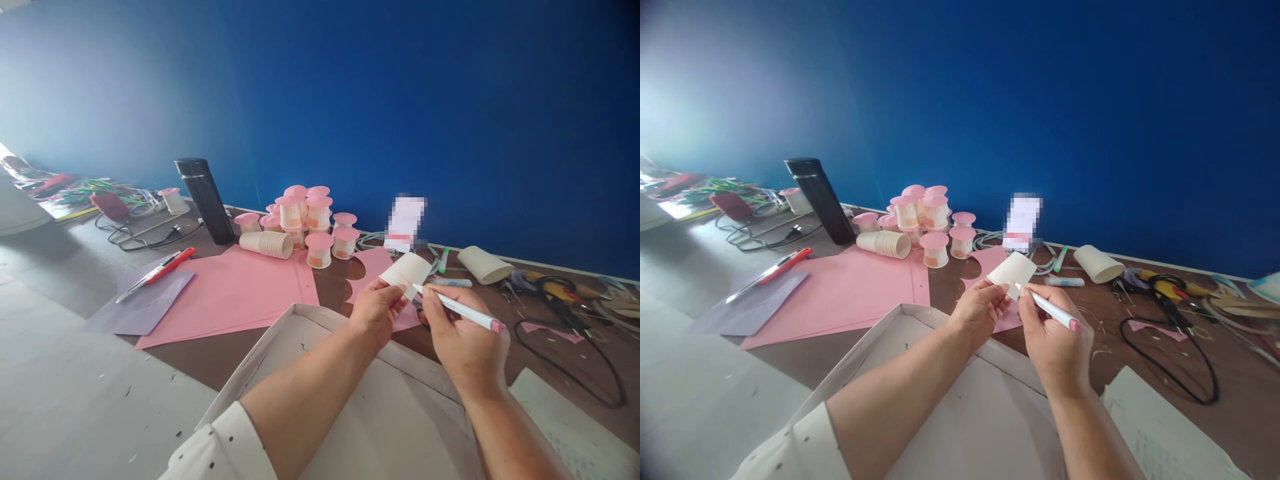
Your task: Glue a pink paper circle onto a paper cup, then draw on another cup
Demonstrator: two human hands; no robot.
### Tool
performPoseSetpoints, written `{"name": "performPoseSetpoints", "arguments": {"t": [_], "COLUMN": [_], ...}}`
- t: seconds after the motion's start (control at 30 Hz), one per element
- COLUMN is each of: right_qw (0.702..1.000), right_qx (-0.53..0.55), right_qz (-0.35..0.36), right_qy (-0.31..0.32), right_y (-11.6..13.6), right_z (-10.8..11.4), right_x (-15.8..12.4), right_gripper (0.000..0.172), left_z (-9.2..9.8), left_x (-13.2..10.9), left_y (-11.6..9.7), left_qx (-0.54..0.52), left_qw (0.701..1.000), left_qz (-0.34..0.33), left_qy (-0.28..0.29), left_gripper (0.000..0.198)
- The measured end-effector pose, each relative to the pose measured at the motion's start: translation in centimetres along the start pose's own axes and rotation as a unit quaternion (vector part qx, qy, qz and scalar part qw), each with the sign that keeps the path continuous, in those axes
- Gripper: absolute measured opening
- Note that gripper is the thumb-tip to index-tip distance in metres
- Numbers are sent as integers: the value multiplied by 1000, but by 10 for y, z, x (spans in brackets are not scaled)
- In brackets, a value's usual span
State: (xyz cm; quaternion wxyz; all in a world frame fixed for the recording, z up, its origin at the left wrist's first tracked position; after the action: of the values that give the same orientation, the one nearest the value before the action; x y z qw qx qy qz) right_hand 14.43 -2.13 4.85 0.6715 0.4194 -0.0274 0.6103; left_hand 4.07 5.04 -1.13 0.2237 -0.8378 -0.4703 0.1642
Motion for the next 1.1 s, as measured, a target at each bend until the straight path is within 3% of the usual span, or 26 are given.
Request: {"name": "performPoseSetpoints", "arguments": {"t": [1.1], "right_qw": [1000], "right_qx": [-2], "right_qz": [-2], "right_qy": [-2], "right_y": [0], "right_z": [0], "right_x": [0], "right_gripper": [25], "left_z": [-2], "left_x": [-1], "left_y": [1], "left_qx": [-19], "left_qw": [1000], "left_qz": [-1], "left_qy": [5], "left_gripper": [19]}}
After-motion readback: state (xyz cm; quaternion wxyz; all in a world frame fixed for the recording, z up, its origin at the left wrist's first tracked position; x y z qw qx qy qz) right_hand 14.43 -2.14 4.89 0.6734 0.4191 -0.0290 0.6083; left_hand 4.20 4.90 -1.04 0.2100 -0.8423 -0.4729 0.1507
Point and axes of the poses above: each hand's wrist, its own x-axis towards the middle knuckle, its own z-axis out of the back of the hand, y = z × x, the point moved 7 cm from there along x, towards the middle knuckle, and after that the axes turned 14 degrees about y, right-handed, at the moved point
